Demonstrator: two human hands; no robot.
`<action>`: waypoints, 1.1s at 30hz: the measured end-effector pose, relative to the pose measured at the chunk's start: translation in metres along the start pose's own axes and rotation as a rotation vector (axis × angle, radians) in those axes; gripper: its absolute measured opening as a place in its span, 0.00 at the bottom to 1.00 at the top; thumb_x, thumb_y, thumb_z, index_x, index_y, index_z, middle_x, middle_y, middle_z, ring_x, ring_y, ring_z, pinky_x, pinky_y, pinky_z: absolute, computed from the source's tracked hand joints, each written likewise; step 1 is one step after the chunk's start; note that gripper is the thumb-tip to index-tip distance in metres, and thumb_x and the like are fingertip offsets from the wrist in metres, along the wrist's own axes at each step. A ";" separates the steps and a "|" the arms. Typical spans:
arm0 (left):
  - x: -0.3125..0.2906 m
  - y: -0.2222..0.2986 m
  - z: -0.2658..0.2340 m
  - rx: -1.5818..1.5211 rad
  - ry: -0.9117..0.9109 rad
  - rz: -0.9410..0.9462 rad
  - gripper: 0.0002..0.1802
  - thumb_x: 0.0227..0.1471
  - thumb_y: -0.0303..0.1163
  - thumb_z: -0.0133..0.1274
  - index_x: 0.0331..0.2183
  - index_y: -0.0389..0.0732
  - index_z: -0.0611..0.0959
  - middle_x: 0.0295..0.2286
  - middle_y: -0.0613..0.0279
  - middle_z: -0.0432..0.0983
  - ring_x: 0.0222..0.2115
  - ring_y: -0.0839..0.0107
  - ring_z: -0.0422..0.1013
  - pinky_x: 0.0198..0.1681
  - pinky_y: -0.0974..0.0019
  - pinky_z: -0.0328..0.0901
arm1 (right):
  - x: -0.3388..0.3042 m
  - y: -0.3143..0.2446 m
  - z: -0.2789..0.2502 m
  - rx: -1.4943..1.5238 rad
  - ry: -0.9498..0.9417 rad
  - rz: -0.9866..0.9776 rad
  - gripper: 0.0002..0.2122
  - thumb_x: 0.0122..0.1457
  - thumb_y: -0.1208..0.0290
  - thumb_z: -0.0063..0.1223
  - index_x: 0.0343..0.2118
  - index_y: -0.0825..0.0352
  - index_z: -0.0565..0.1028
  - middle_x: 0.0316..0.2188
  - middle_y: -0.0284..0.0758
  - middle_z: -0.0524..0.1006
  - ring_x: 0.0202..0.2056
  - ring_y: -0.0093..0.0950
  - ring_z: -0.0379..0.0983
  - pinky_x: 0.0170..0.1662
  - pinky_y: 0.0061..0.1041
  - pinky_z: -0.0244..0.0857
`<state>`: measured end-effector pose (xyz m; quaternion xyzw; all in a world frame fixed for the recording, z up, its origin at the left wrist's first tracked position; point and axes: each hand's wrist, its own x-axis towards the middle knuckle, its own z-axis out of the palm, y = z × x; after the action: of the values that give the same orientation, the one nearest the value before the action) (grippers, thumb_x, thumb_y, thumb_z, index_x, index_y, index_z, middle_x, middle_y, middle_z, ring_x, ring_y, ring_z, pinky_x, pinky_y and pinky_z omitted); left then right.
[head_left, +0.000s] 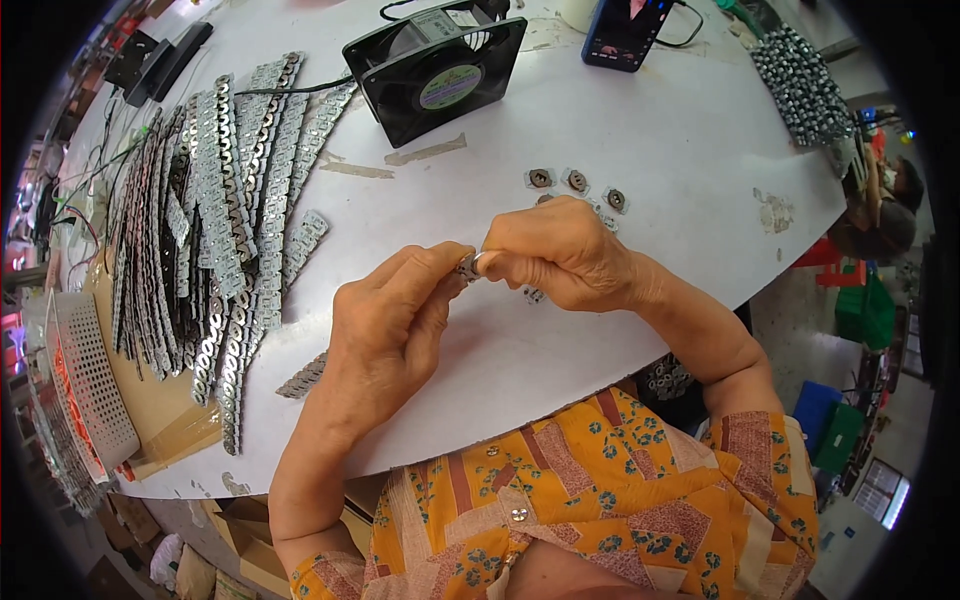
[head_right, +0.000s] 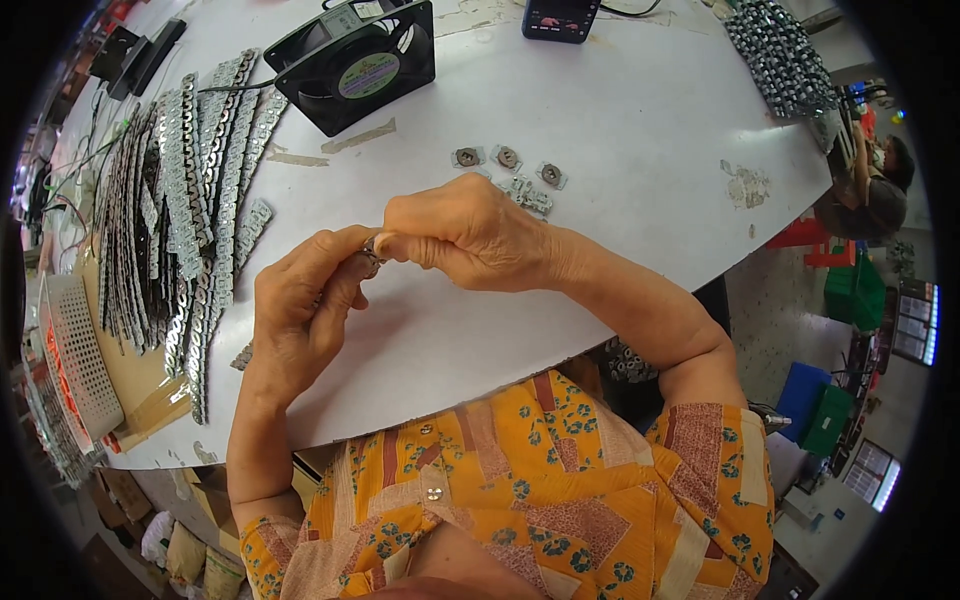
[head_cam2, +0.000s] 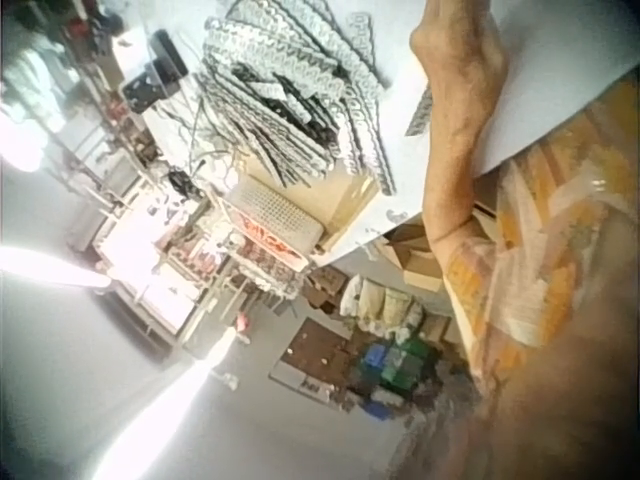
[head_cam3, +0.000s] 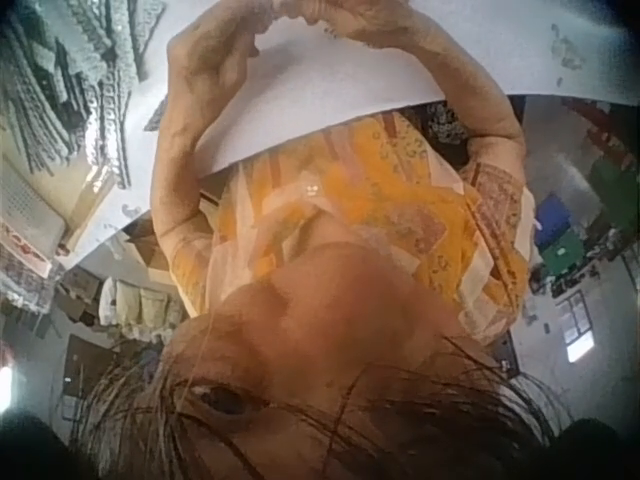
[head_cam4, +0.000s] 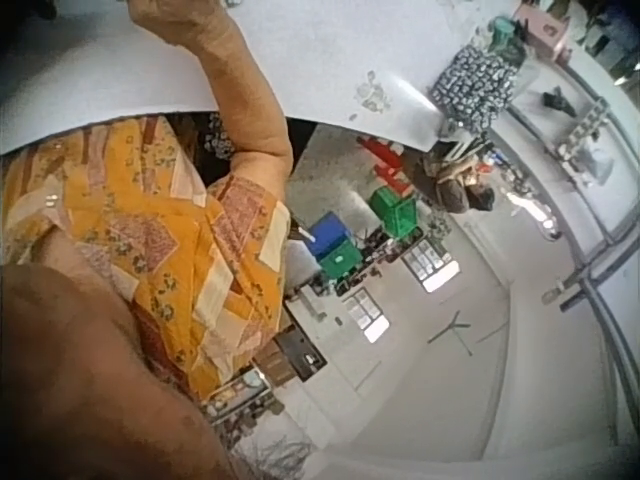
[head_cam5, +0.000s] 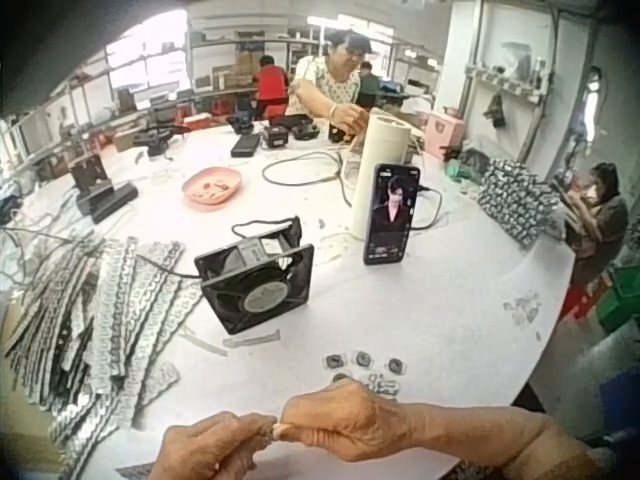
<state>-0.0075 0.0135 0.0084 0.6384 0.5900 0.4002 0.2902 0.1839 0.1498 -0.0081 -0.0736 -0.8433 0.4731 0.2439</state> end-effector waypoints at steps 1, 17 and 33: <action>0.000 0.000 -0.002 -0.104 -0.019 -0.053 0.14 0.55 0.15 0.57 0.44 0.36 0.82 0.29 0.54 0.80 0.24 0.62 0.78 0.26 0.64 0.70 | 0.000 -0.002 0.000 0.065 0.010 0.062 0.10 0.68 0.72 0.55 0.29 0.69 0.77 0.20 0.33 0.75 0.19 0.28 0.72 0.24 0.27 0.64; -0.005 0.015 -0.014 -0.549 -0.073 -0.449 0.07 0.63 0.27 0.58 0.33 0.34 0.81 0.24 0.64 0.80 0.20 0.81 0.75 0.21 0.77 0.65 | 0.001 -0.008 0.005 -0.007 -0.002 -0.044 0.12 0.67 0.70 0.56 0.26 0.68 0.73 0.16 0.33 0.70 0.14 0.27 0.65 0.19 0.27 0.58; -0.004 -0.006 0.001 -0.063 0.126 -0.031 0.07 0.59 0.19 0.57 0.41 0.30 0.82 0.30 0.59 0.83 0.28 0.78 0.78 0.28 0.74 0.71 | 0.008 -0.013 0.012 0.550 0.082 0.662 0.16 0.72 0.65 0.49 0.26 0.66 0.73 0.17 0.25 0.71 0.16 0.13 0.63 0.18 0.17 0.57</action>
<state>-0.0099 0.0107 0.0026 0.5933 0.6039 0.4534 0.2787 0.1722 0.1364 0.0006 -0.2911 -0.6062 0.7299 0.1225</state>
